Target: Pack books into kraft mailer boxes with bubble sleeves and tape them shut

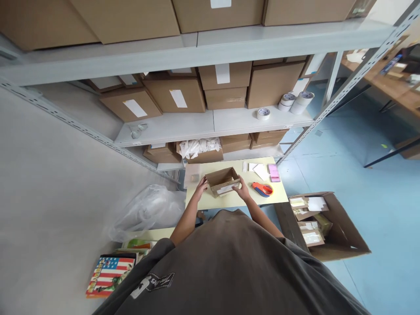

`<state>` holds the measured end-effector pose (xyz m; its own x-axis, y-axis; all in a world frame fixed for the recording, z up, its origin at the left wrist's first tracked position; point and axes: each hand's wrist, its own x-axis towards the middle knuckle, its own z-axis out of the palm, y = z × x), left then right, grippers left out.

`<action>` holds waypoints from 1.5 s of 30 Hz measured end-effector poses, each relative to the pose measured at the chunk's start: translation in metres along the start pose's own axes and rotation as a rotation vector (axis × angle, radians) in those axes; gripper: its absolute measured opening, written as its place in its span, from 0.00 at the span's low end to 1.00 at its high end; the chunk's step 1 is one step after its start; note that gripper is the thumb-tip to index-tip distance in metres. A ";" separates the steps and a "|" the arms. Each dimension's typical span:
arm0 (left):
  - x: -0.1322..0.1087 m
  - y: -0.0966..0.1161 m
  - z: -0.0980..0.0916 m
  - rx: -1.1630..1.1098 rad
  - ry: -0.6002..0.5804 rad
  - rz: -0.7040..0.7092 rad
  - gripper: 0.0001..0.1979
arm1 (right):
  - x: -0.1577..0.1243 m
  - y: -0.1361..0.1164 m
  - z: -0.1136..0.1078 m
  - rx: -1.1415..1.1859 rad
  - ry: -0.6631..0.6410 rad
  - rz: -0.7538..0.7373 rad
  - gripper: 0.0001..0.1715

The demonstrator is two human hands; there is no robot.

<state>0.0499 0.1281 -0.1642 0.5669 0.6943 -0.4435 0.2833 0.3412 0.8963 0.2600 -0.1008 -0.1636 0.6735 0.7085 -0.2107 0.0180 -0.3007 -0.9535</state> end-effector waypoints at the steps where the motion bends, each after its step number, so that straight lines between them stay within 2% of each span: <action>1: 0.001 0.000 -0.001 -0.008 -0.010 0.011 0.37 | 0.000 0.000 -0.001 -0.010 0.000 -0.014 0.41; 4: 0.008 -0.002 0.001 -0.016 -0.043 0.100 0.39 | 0.002 0.002 -0.003 -0.040 -0.049 -0.022 0.37; 7: 0.016 -0.002 0.006 0.027 0.016 0.133 0.42 | 0.005 0.003 -0.001 -0.072 -0.069 -0.004 0.36; 9: 0.019 -0.001 0.009 0.038 0.044 0.131 0.40 | 0.007 0.003 0.001 -0.088 -0.050 0.005 0.33; 14: 0.023 0.003 0.013 0.004 -0.015 0.173 0.21 | 0.011 0.005 0.002 -0.116 -0.034 0.071 0.28; 18: 0.025 0.003 0.013 -0.069 -0.029 0.078 0.15 | 0.013 0.011 0.011 -0.145 0.082 0.096 0.24; 21: 0.023 -0.001 0.014 -0.013 -0.005 0.075 0.14 | 0.013 0.019 0.021 -0.211 0.148 0.162 0.28; 24: 0.017 -0.009 0.017 0.132 0.072 0.107 0.10 | 0.013 0.027 0.028 -0.241 0.107 0.250 0.37; 26: 0.014 -0.014 0.019 0.201 0.160 0.094 0.08 | 0.016 0.030 0.031 -0.228 0.070 0.286 0.37; 28: 0.012 -0.018 0.021 0.257 0.212 0.067 0.09 | 0.020 0.031 0.033 -0.232 0.079 0.309 0.31; 31: 0.015 -0.021 0.023 0.324 0.202 0.031 0.13 | 0.027 0.030 0.036 -0.282 0.183 0.375 0.23; 35: 0.026 -0.024 0.030 0.326 0.236 -0.031 0.29 | 0.032 0.028 0.043 -0.313 0.266 0.481 0.21; 37: 0.033 -0.026 0.035 0.328 0.254 -0.048 0.33 | 0.032 0.026 0.049 -0.351 0.267 0.509 0.20; 42: 0.046 -0.036 0.051 0.368 0.226 -0.059 0.33 | 0.030 0.023 0.057 -0.436 0.244 0.548 0.20; 45: 0.053 -0.041 0.063 0.410 0.250 -0.041 0.31 | 0.030 0.023 0.047 -0.406 0.224 0.457 0.21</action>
<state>0.1166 0.1112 -0.2245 0.3598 0.8336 -0.4191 0.6119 0.1282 0.7805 0.2462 -0.0562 -0.2019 0.8166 0.3146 -0.4840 -0.0585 -0.7890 -0.6116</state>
